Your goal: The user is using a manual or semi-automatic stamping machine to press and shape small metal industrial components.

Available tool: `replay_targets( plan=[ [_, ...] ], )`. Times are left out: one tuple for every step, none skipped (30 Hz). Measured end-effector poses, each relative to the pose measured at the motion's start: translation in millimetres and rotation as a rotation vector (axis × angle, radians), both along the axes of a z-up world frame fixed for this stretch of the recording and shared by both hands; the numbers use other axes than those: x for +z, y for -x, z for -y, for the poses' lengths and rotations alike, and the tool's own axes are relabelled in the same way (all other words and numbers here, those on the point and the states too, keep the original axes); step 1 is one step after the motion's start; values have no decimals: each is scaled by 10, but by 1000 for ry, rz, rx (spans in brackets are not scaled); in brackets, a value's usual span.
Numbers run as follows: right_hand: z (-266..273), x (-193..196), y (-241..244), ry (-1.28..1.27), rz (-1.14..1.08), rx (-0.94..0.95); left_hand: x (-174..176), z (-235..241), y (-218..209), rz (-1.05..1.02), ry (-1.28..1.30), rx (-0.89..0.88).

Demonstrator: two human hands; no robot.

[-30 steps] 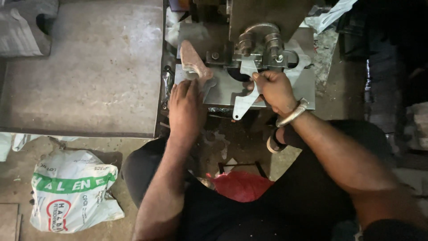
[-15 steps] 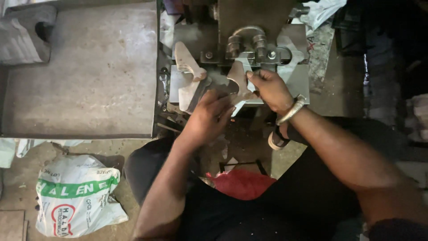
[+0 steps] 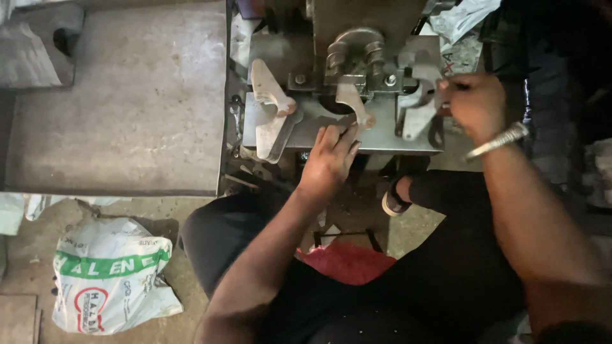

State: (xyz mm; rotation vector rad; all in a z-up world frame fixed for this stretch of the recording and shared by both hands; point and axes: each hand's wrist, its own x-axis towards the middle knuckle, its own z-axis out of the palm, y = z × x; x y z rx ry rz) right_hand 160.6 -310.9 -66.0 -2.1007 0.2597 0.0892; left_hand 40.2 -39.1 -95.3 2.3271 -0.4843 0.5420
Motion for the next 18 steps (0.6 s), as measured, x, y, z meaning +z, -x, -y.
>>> replay_targets(
  plan=[
    [21,-67,-142,-95,-15,-44,19,-5,-6,-26,23,-13],
    [12,-80,-182,-97,-10,-50,22,-4,-26,-22,21,-18],
    [-17,-100,-221,-2,41,-20,22,-15,-31,23,-81,-25],
    [-49,-124,-260,94,91,9,18,-29,-34,67,-183,-32],
    [-60,-251,-290,93,90,8,-1,-36,-47,65,-184,-33],
    [-72,-380,-320,282,160,5,-23,-44,-59,82,-225,-39],
    [-68,-504,-339,475,229,2,-47,-39,-65,98,-263,-47],
    [-104,-511,-307,478,226,0,-23,-51,-60,96,-261,-49],
    [-123,-508,-272,538,313,-22,1,-54,-64,146,-321,-50],
    [-144,-505,-234,598,401,-43,26,-58,-65,197,-382,-51],
    [-87,-547,-220,603,400,-45,30,-37,-59,199,-378,-54],
    [-34,-588,-202,696,495,-60,36,-19,-47,39,-241,-38],
    [-11,-641,-168,784,588,-68,42,-23,-8,-124,-107,-17],
    [-107,-435,-44,784,585,-65,34,-27,-14,-128,-106,-15],
    [-199,-219,68,769,526,-69,28,-26,-26,-28,-188,-18],
    [-294,-1,183,753,466,-73,25,-27,-35,71,-270,-20],
    [-344,-29,282,754,474,-69,15,-38,-42,75,-269,-13],
    [-392,-55,383,570,418,-9,8,-50,-48,151,-355,-22]
  ],
)
